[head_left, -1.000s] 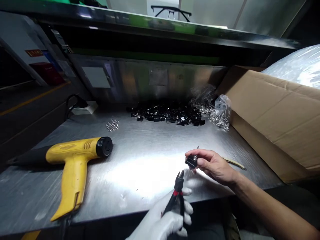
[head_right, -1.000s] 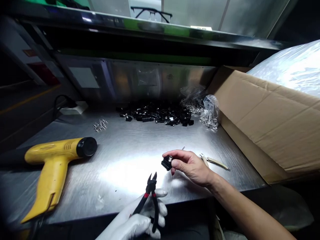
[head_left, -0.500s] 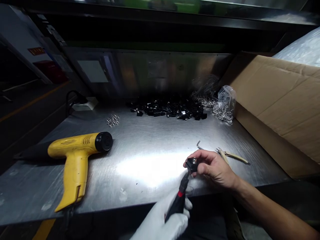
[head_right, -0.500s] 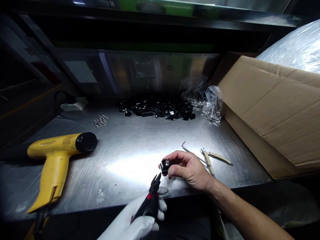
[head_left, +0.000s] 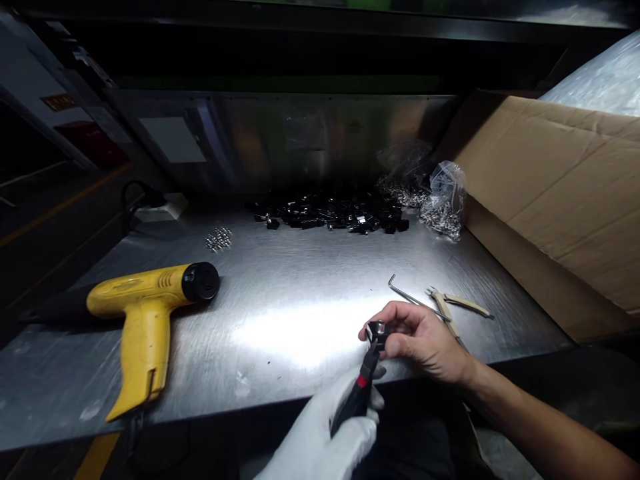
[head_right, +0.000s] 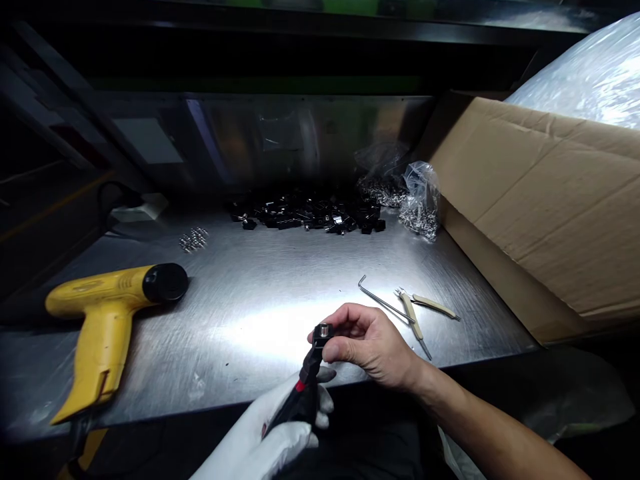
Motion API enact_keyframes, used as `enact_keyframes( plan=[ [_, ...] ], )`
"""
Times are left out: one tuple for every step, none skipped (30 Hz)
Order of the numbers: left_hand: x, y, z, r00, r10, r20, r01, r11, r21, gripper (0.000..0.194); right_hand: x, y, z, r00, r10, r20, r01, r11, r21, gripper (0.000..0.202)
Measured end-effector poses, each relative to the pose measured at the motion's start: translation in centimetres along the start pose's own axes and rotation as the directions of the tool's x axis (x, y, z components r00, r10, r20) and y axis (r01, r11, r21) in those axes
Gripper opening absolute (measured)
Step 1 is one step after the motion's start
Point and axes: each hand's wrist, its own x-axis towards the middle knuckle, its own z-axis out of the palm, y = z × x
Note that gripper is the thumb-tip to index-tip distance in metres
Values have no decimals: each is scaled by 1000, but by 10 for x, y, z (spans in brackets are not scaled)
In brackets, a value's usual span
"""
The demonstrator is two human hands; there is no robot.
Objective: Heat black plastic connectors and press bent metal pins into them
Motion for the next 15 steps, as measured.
enact_keyframes(
  plan=[
    [1, -3, -1, 999, 37, 31, -36, 999, -41, 27, 0, 1, 1, 1000, 4, 0, -4, 1000, 15, 32],
    [2, -5, -1, 995, 70, 64, -65, 995, -79, 25, 0, 2, 1, 1000, 10, -2, -10, 999, 31, 33],
    [3, -7, -1, 991, 93, 94, -83, 991, -108, 24, 0, 4, 1, 1000, 16, -3, -16, 999, 45, 33],
    [3, -8, -1, 988, 99, 114, -85, 989, -124, 24, 1, 5, 1, 1000, 22, -7, -21, 998, 59, 34],
    [3, -9, -1, 987, 93, 131, -75, 988, -134, 24, 1, 7, 0, 1000, 27, -9, -27, 997, 72, 35],
    [2, -8, 0, 986, 83, 146, -62, 987, -146, 24, 2, 9, 0, 999, 32, -10, -31, 996, 85, 35],
    [1, -6, 0, 984, 74, 162, -47, 985, -166, 25, 2, 11, 1, 999, 37, -11, -35, 995, 96, 34],
    [0, -4, 1, 981, 63, 182, -27, 981, -193, 27, 2, 12, 1, 999, 41, -9, -40, 994, 102, 33],
    [-1, -1, 2, 977, 51, 209, -3, 974, -227, 28, 2, 13, 2, 999, 44, -6, -43, 994, 105, 32],
    [-2, 1, 3, 970, 46, 238, 19, 964, -264, 30, 3, 13, 2, 999, 46, -1, -46, 993, 104, 30],
    [-2, 3, 4, 964, 49, 263, 34, 953, -301, 32, 3, 13, 3, 999, 49, 5, -49, 994, 100, 29],
    [-3, 4, 4, 956, 57, 287, 44, 942, -334, 35, 3, 13, 4, 999, 50, 10, -51, 994, 93, 27],
    [-3, 4, 4, 948, 74, 310, 46, 930, -364, 38, 3, 13, 4, 999, 51, 15, -52, 995, 85, 26],
    [-3, 2, 4, 940, 101, 325, 36, 919, -392, 42, 3, 12, 5, 998, 53, 18, -54, 996, 73, 25],
    [-2, 0, 4, 933, 127, 338, 24, 912, -409, 44, 3, 11, 5, 998, 55, 21, -57, 997, 57, 24]
  ],
)
